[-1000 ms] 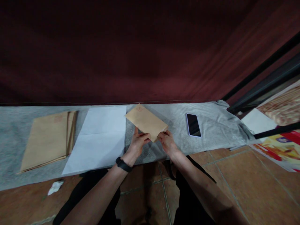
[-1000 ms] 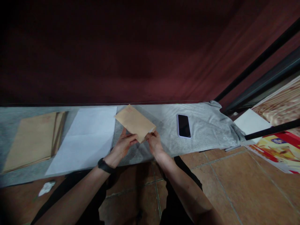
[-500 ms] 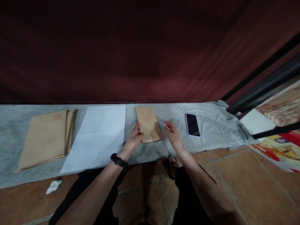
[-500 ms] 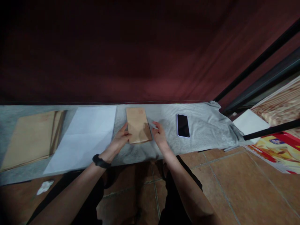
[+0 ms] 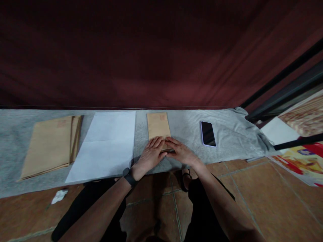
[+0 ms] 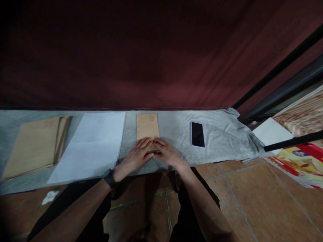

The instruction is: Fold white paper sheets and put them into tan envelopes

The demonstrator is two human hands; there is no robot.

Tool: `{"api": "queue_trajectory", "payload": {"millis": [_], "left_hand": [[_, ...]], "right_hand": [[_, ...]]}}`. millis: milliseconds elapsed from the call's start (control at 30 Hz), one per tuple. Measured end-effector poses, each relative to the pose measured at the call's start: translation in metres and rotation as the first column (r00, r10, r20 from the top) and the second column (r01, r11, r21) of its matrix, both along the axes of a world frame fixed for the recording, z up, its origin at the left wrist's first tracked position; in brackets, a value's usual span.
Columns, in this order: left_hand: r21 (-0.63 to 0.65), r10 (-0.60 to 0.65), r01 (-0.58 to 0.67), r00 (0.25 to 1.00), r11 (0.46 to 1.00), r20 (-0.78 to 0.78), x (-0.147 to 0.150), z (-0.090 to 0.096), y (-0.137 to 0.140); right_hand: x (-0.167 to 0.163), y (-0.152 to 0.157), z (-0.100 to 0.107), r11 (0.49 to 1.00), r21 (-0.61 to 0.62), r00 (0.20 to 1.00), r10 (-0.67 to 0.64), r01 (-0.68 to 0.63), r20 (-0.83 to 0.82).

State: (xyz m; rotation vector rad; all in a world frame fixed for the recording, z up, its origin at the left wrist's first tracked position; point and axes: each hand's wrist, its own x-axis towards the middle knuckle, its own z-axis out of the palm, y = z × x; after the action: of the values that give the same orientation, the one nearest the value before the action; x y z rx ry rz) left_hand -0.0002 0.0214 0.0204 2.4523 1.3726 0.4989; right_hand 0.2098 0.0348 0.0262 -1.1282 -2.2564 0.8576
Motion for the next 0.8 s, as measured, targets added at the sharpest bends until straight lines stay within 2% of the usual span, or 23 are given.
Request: {"api": "queue_trajectory", "payload": {"millis": [233, 367, 467, 600, 800], "left_hand": [[0.046, 0.013, -0.007, 0.992, 0.999, -0.129, -0.005, 0.003, -0.003], [0.084, 0.054, -0.038, 0.979, 0.996, -0.196, 0.002, 0.003, -0.008], [0.126, 0.083, -0.059, 0.977, 0.990, -0.198, 0.008, -0.003, -0.013], [0.140, 0.126, -0.098, 0.969, 0.985, -0.212, 0.010, -0.010, -0.016], [0.117, 0.134, -0.112, 0.969, 0.987, -0.206, 0.010, -0.004, -0.019]], "right_hand": [[-0.005, 0.007, -0.008, 0.989, 0.127, 0.980, -0.100, 0.078, 0.173], [-0.017, -0.005, -0.005, 0.963, 0.223, 0.950, -0.203, 0.150, 0.239], [-0.030, -0.023, -0.006, 0.949, 0.289, 0.942, -0.208, 0.129, 0.262], [-0.042, -0.043, -0.015, 0.946, 0.308, 0.926, -0.202, 0.100, 0.318], [-0.035, -0.046, -0.023, 0.935, 0.344, 0.876, -0.233, 0.082, 0.423]]}}
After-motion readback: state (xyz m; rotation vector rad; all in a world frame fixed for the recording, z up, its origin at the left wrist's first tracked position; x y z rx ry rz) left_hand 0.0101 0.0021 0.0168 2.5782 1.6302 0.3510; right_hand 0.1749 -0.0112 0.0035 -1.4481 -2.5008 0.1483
